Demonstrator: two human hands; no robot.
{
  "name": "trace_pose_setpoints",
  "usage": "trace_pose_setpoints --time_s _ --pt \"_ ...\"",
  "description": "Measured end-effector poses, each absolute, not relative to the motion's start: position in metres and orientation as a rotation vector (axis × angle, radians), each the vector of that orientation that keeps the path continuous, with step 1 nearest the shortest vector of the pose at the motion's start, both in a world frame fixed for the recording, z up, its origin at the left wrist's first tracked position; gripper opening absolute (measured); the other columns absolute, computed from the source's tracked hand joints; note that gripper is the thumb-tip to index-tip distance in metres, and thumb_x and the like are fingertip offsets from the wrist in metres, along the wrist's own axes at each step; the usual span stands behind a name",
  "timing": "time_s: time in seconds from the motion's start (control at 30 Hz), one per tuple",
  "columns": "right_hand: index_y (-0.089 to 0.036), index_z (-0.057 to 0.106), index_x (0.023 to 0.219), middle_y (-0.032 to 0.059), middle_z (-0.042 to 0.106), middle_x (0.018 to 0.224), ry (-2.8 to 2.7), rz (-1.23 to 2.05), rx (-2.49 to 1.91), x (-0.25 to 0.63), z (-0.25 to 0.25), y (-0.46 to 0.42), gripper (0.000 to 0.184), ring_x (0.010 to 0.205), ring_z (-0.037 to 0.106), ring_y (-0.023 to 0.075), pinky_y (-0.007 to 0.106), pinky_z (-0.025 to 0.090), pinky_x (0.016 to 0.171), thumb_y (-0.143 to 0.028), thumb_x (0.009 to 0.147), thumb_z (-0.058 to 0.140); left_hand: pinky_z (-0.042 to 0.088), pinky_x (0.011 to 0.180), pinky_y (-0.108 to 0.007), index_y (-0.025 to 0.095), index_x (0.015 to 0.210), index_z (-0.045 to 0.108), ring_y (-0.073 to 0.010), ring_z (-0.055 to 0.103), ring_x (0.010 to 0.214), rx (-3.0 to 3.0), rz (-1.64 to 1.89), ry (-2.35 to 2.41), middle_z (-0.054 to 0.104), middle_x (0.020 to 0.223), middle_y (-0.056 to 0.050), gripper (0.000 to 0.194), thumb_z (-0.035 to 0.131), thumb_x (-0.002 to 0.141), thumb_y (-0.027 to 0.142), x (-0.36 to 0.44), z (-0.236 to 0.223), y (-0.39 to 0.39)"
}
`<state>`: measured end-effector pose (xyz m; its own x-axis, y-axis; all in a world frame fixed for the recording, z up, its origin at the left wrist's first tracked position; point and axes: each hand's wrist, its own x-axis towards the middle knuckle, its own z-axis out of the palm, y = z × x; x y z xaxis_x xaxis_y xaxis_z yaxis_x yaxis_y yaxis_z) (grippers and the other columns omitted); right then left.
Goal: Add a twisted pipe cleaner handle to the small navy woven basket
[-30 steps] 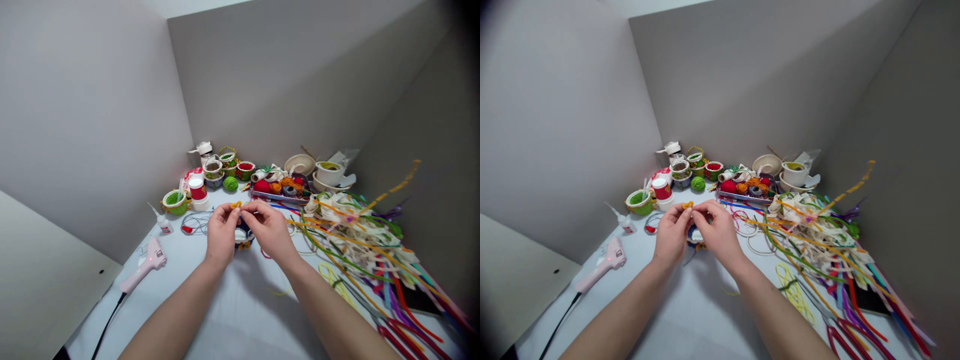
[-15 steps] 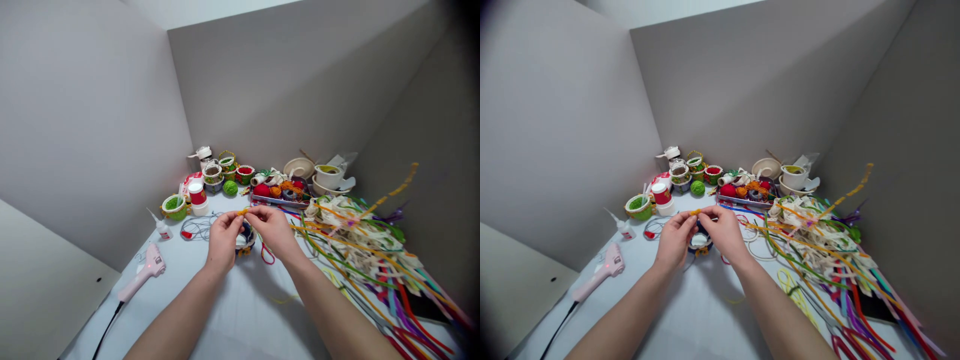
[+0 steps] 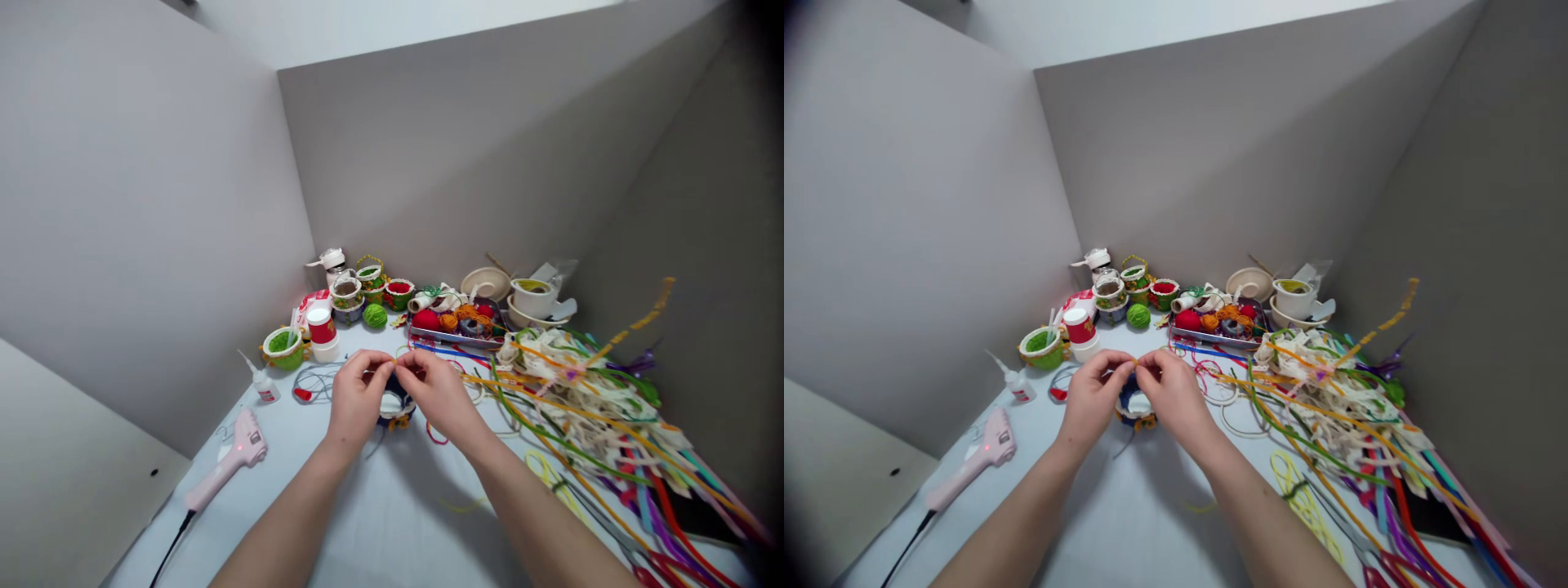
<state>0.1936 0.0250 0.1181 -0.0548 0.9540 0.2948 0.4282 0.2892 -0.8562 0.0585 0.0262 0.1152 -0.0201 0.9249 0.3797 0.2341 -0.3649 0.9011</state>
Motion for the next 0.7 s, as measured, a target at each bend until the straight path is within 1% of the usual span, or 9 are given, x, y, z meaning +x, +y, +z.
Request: trace_pose_setpoints --time_s 0.1,0.23,0.47,0.6,0.7 --pt "-0.017 0.065 0.08 0.0021 0.068 0.077 -1.576 0.813 -1.271 0.1927 0.1205 0.0237 0.015 0.068 0.058 0.0143 0.024 0.043 0.062 -0.027 0.081 0.053 0.048 0.072 -0.026 0.019 0.082 0.066 -0.0155 0.061 0.078 1.62 1.47 1.25 0.067 0.082 -0.003 0.01 0.058 0.082 0.025 0.06 0.1145 0.0253" --pt "-0.016 0.064 0.076 0.0015 0.066 0.072 -1.539 0.833 -1.294 0.1917 0.1235 0.0227 0.014 0.064 0.056 0.0139 0.024 0.042 0.06 -0.026 0.078 0.054 0.047 0.073 -0.027 0.019 0.082 0.066 -0.0163 0.061 0.078 1.605 1.496 1.242 0.067 0.081 -0.003 0.01 0.059 0.082 0.026 0.0624 0.115 0.022" --pt "-0.017 0.057 0.07 -0.0014 0.059 0.065 -1.464 0.894 -1.289 0.1915 0.1187 0.0262 0.009 0.06 0.052 0.0128 0.024 0.039 0.057 -0.026 0.073 0.057 0.044 0.068 -0.025 0.02 0.078 0.067 -0.0163 0.058 0.077 1.789 1.586 1.217 0.064 0.08 -0.003 0.008 0.059 0.081 0.021 0.0672 0.119 0.0166" --pt "-0.017 0.056 0.069 -0.002 0.057 0.063 -1.434 0.955 -1.228 0.1918 0.1161 0.0281 0.009 0.059 0.05 0.0122 0.023 0.038 0.055 -0.025 0.072 0.056 0.045 0.07 -0.025 0.021 0.083 0.065 -0.016 0.059 0.08 1.867 1.536 1.231 0.065 0.084 -0.003 0.01 0.055 0.084 0.02 0.0641 0.1189 0.0183" --pt "-0.016 0.058 0.07 -0.0013 0.058 0.064 -1.417 0.98 -1.211 0.1911 0.1158 0.0287 0.01 0.06 0.051 0.0121 0.023 0.038 0.056 -0.025 0.072 0.056 0.046 0.072 -0.025 0.02 0.084 0.065 -0.0158 0.06 0.08 1.877 1.464 1.249 0.065 0.085 -0.003 0.011 0.054 0.085 0.02 0.06 0.1188 0.0204"
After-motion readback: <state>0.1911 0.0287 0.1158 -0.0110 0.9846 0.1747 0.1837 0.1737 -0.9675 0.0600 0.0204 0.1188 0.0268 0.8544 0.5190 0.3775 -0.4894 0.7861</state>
